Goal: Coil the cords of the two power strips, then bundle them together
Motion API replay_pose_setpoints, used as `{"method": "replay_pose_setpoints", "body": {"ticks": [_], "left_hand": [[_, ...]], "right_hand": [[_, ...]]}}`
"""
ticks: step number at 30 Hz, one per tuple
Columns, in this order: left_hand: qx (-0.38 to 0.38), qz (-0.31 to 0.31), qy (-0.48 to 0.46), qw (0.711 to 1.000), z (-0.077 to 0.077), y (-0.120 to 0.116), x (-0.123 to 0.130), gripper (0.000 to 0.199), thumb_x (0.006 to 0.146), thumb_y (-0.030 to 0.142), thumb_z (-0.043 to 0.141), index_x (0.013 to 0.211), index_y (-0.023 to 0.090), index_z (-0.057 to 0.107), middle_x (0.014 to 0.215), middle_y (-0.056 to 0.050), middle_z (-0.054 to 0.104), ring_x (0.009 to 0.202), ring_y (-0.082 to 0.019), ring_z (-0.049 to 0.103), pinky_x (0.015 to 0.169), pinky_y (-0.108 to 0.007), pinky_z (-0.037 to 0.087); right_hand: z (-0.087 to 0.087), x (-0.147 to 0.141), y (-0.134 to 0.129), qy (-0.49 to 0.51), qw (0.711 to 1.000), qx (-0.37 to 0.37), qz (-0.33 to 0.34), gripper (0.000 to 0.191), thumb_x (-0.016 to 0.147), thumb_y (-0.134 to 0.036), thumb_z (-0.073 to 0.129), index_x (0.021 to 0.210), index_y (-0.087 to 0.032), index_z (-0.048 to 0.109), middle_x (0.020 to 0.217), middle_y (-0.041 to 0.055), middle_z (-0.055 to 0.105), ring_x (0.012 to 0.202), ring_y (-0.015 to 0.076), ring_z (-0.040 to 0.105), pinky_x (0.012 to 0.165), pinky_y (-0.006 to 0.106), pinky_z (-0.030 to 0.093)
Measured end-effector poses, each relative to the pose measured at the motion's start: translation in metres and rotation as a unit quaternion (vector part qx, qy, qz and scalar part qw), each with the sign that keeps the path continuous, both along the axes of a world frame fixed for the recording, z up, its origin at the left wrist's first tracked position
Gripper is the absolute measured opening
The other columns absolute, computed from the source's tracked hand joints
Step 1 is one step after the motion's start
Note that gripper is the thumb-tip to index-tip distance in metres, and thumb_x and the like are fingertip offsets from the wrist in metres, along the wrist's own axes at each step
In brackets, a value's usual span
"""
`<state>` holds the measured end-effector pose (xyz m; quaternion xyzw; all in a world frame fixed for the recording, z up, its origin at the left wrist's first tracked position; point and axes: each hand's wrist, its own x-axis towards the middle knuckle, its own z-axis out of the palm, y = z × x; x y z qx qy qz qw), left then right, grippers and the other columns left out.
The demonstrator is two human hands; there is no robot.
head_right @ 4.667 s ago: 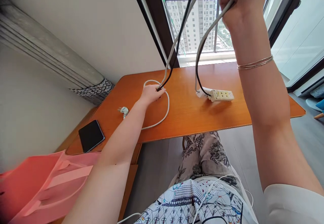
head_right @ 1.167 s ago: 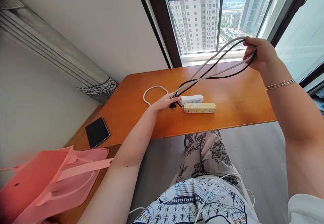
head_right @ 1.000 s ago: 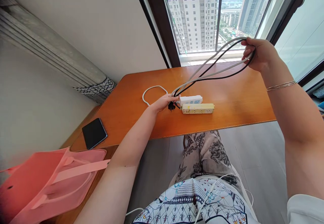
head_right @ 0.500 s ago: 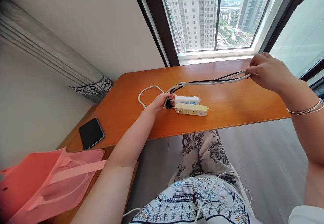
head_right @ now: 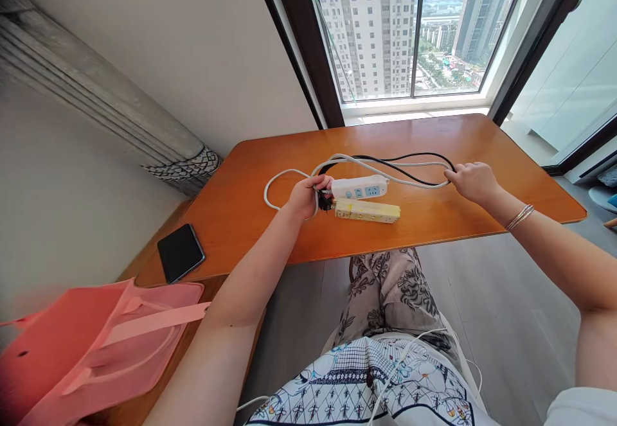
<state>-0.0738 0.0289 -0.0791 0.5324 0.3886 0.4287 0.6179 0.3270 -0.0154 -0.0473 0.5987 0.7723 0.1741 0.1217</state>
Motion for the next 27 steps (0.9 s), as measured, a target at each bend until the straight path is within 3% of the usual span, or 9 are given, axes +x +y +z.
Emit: {"method": "replay_pose_setpoints", "body": {"ticks": [3, 5, 9, 12, 16, 20, 23, 27], "left_hand": [[0.052, -0.046, 0.005, 0.998, 0.002, -0.009, 0.006, 0.048, 0.078, 0.046, 0.061, 0.05, 0.022, 0.03, 0.062, -0.002, 0.038, 0.056, -0.013, 0.037, 0.06, -0.034, 0.037], [0.071, -0.08, 0.019, 0.994, 0.005, -0.017, 0.01, 0.049, 0.078, 0.049, 0.063, 0.05, 0.022, 0.033, 0.058, -0.001, 0.036, 0.056, -0.014, 0.037, 0.059, -0.034, 0.035], [0.071, -0.149, 0.046, 0.985, 0.015, -0.031, 0.013, 0.052, 0.073, 0.055, 0.069, 0.05, 0.022, 0.037, 0.052, 0.0, 0.038, 0.054, -0.013, 0.036, 0.057, -0.033, 0.031], [0.059, -0.169, 0.051, 0.983, 0.023, -0.037, 0.014, 0.056, 0.069, 0.062, 0.073, 0.05, 0.021, 0.04, 0.05, 0.001, 0.038, 0.052, -0.012, 0.036, 0.054, -0.032, 0.03], [0.053, -0.157, 0.058, 0.984, 0.028, -0.036, 0.015, 0.05, 0.067, 0.068, 0.072, 0.063, 0.02, 0.057, 0.045, 0.003, 0.038, 0.047, -0.011, 0.032, 0.053, -0.03, 0.026], [0.051, -0.184, 0.083, 0.978, 0.033, -0.033, 0.016, 0.05, 0.067, 0.066, 0.072, 0.065, 0.018, 0.06, 0.047, 0.003, 0.04, 0.048, -0.01, 0.033, 0.053, -0.03, 0.028], [0.059, -0.254, 0.14, 0.955, 0.041, -0.035, 0.017, 0.05, 0.071, 0.065, 0.072, 0.062, 0.017, 0.06, 0.052, 0.0, 0.046, 0.05, -0.01, 0.038, 0.052, -0.029, 0.031], [0.075, -0.317, 0.225, 0.918, 0.054, -0.043, 0.027, 0.045, 0.078, 0.058, 0.071, 0.064, 0.017, 0.06, 0.06, -0.002, 0.055, 0.055, -0.012, 0.048, 0.052, -0.027, 0.038]], "right_hand": [[-0.008, -0.006, 0.011, -0.024, 0.998, -0.034, -0.037, 0.052, 0.1, -0.015, 0.024, 0.136, -0.014, 0.062, 0.107, 0.022, 0.071, 0.097, 0.029, 0.068, 0.071, 0.034, 0.031], [-0.008, -0.012, 0.02, -0.011, 0.995, -0.05, -0.09, 0.058, 0.099, -0.013, 0.022, 0.151, -0.013, 0.048, 0.108, 0.0251, 0.071, 0.101, 0.0324, 0.069, 0.074, 0.037, 0.036], [0.01, -0.019, 0.045, 0.083, 0.981, -0.048, -0.167, 0.069, 0.099, -0.018, 0.029, 0.166, -0.015, 0.014, 0.113, 0.0283, 0.069, 0.103, 0.0374, 0.069, 0.075, 0.043, 0.045], [0.03, -0.023, 0.062, 0.183, 0.968, 0.032, -0.172, 0.077, 0.1, -0.032, 0.036, 0.167, -0.014, 0.0, 0.128, 0.0332, 0.061, 0.105, 0.0393, 0.067, 0.078, 0.047, 0.049], [0.051, -0.037, 0.077, 0.292, 0.93, 0.134, -0.179, 0.086, 0.099, -0.035, 0.043, 0.166, -0.012, -0.005, 0.153, 0.0367, 0.036, 0.115, 0.0403, 0.063, 0.083, 0.048, 0.051], [0.065, -0.06, 0.088, 0.388, 0.89, 0.152, -0.184, 0.094, 0.094, -0.023, 0.051, 0.164, -0.006, -0.01, 0.162, 0.0379, 0.015, 0.117, 0.0378, 0.063, 0.085, 0.045, 0.053], [0.084, -0.074, 0.097, 0.419, 0.881, 0.16, -0.153, 0.092, 0.092, -0.009, 0.053, 0.164, -0.007, -0.004, 0.164, 0.0362, 0.012, 0.116, 0.033, 0.064, 0.089, 0.042, 0.053], [0.13, -0.087, 0.105, 0.466, 0.862, 0.183, -0.085, 0.087, 0.086, 0.011, 0.055, 0.161, -0.009, 0.016, 0.165, 0.0291, 0.016, 0.124, 0.0246, 0.058, 0.101, 0.036, 0.048]]}}
